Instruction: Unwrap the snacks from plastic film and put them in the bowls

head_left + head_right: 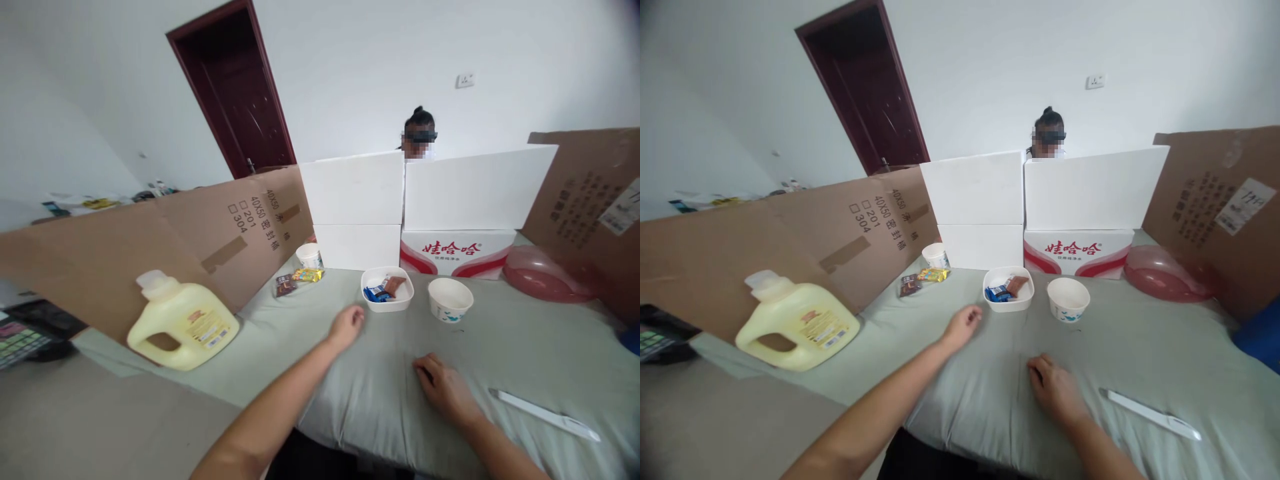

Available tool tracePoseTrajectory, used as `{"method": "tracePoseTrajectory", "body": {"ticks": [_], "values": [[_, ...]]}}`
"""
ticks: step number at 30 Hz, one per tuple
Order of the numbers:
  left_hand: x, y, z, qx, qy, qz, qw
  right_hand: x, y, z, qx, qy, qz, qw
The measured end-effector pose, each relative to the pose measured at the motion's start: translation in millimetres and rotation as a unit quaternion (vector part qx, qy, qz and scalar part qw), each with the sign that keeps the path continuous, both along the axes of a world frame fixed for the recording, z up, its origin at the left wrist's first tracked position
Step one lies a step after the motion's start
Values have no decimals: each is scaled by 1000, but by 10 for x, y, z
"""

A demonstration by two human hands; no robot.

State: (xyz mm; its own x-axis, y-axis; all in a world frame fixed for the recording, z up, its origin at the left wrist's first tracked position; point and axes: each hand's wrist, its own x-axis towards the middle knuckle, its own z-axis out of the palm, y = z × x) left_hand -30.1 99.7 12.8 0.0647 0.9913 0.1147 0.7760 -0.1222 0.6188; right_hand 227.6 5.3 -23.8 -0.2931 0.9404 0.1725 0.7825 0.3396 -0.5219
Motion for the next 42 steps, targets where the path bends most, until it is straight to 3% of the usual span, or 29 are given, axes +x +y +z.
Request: {"method": "tracePoseTrajectory", "body": {"ticks": [3, 6, 9, 13, 21, 24, 31, 34, 38, 42], "values": [[-525, 506, 157, 11, 80, 108, 991, -17, 7, 30, 8, -2, -2, 1000], [-912, 876, 191, -19, 144, 180, 973, -35, 16, 15, 11, -2, -2, 1000], [-1101, 1117, 150, -58, 191, 205, 958, -35, 26, -12, 13, -8, -5, 1000], [-1144, 1278, 78, -84, 233, 196, 949, -28, 45, -9, 8, -15, -6, 1000], [-1109, 1054, -32, -76, 281, 152, 944, -31, 37, 42, 10, -17, -2, 1000], [-1149, 1017, -24, -67, 285, 169, 941, -44, 21, 30, 13, -34, -9, 999], [-1186, 1386, 51, -78, 264, 190, 942, -42, 24, 12, 11, -31, -5, 999], [-1152, 1417, 73, -60, 256, 182, 948, -39, 34, 30, -4, -15, -4, 1000], [-1094, 1127, 97, -8, 237, 144, 961, -35, 54, 25, -15, -9, -1, 1000], [-935, 519, 92, 51, 194, 110, 974, -30, 60, 25, -9, -13, -1, 1000]]}}
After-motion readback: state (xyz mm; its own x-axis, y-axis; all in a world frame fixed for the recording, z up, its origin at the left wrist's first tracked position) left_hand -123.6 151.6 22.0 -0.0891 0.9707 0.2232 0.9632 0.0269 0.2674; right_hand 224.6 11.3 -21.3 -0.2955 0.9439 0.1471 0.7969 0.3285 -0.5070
